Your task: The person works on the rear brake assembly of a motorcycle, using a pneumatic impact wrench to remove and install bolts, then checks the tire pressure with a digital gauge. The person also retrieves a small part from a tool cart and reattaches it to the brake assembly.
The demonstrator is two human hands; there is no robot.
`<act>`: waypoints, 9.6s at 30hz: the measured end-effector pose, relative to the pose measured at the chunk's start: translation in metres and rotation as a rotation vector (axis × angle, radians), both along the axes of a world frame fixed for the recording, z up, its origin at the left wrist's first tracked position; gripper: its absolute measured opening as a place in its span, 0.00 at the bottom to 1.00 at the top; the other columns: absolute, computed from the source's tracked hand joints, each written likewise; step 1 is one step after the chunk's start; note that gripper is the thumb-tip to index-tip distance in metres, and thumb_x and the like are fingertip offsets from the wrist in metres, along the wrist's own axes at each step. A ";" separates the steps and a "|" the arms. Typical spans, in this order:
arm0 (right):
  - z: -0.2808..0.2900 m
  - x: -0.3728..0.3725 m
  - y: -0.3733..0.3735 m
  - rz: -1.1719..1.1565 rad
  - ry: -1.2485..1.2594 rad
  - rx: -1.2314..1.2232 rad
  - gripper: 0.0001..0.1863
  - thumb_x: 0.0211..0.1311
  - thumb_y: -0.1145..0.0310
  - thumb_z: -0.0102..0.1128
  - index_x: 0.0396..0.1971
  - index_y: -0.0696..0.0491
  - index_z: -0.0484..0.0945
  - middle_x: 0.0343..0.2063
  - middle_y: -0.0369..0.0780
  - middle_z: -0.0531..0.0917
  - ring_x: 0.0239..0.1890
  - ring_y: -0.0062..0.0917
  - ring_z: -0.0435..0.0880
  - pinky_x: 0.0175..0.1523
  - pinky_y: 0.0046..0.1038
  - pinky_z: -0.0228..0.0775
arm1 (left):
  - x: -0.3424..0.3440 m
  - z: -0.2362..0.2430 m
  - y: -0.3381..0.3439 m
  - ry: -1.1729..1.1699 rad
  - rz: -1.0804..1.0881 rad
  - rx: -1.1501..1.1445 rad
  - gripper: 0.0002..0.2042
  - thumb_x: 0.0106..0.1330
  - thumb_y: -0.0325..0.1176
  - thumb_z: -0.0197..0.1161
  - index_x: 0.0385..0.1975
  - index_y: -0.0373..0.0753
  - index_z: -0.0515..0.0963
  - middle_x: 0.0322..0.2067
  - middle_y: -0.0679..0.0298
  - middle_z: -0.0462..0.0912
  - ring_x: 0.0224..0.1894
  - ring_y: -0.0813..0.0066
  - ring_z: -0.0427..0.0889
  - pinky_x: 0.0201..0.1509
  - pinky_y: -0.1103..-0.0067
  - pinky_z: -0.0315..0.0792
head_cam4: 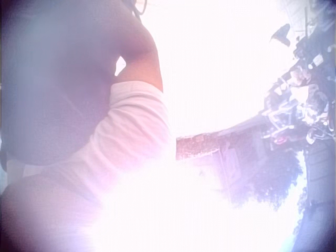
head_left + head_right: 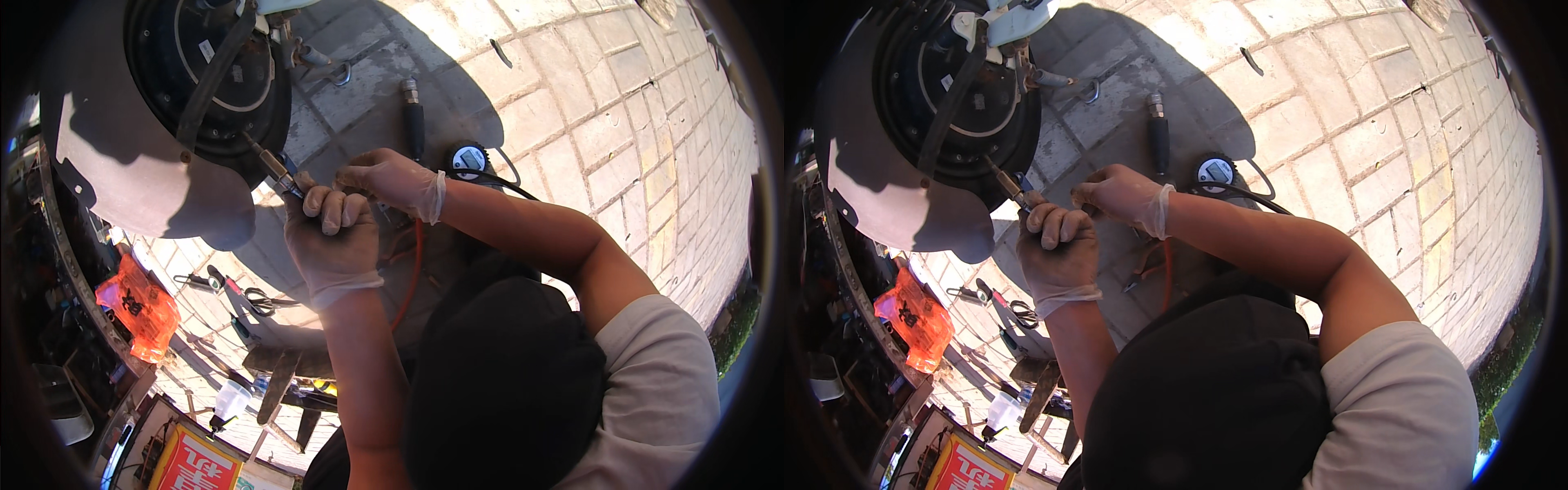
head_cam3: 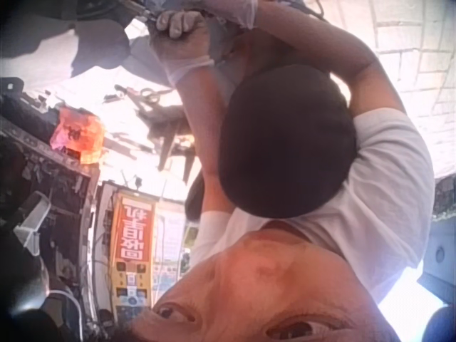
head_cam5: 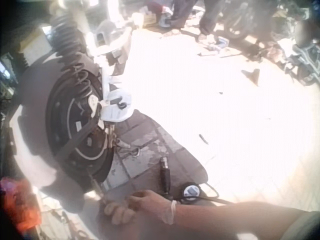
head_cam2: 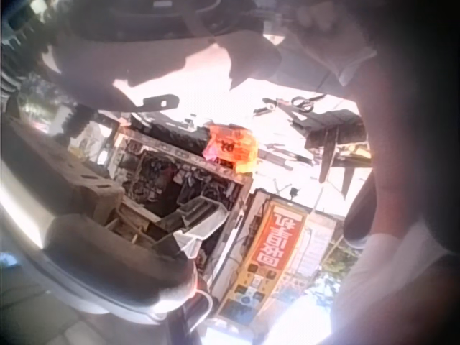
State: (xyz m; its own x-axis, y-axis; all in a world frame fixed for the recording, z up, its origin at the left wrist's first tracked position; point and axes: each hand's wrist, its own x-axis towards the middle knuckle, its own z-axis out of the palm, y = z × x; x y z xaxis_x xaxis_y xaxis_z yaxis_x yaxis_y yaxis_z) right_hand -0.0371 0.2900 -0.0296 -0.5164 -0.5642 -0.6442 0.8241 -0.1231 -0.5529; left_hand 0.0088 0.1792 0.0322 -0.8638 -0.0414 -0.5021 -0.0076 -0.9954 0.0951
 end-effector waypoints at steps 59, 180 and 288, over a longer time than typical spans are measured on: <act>0.022 0.069 0.013 0.783 0.327 0.239 0.17 0.65 0.65 0.53 0.45 0.64 0.76 0.38 0.43 0.82 0.42 0.25 0.80 0.50 0.25 0.69 | 0.578 -0.064 -0.288 -1.352 0.455 -1.099 0.10 0.64 0.36 0.54 0.21 0.44 0.66 0.14 0.69 0.65 0.10 0.76 0.60 0.12 0.79 0.52; 0.050 -0.098 0.066 0.663 1.858 0.853 0.21 0.55 0.76 0.52 0.50 0.46 0.77 0.44 0.44 0.75 0.44 0.37 0.79 0.47 0.38 0.71 | 0.118 -0.035 -0.045 -0.029 -0.997 -2.442 0.22 0.57 0.41 0.65 0.51 0.40 0.77 0.46 0.51 0.81 0.50 0.56 0.80 0.50 0.65 0.74; -0.001 -0.008 0.003 0.502 0.594 -0.008 0.23 0.61 0.49 0.56 0.40 0.54 0.84 0.35 0.39 0.86 0.38 0.21 0.82 0.47 0.24 0.73 | 0.135 -0.033 -0.002 -0.502 -0.756 -2.088 0.39 0.48 0.46 0.73 0.60 0.38 0.63 0.35 0.54 0.82 0.34 0.53 0.84 0.37 0.66 0.78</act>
State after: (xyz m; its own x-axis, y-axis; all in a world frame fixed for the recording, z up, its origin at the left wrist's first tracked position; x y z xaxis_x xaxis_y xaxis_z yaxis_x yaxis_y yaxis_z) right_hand -0.0448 0.2929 -0.0310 -0.4548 -0.8252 -0.3349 0.3482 0.1813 -0.9197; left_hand 0.1435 0.1773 -0.0008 -0.8294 -0.4576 -0.3205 -0.5576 0.6429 0.5252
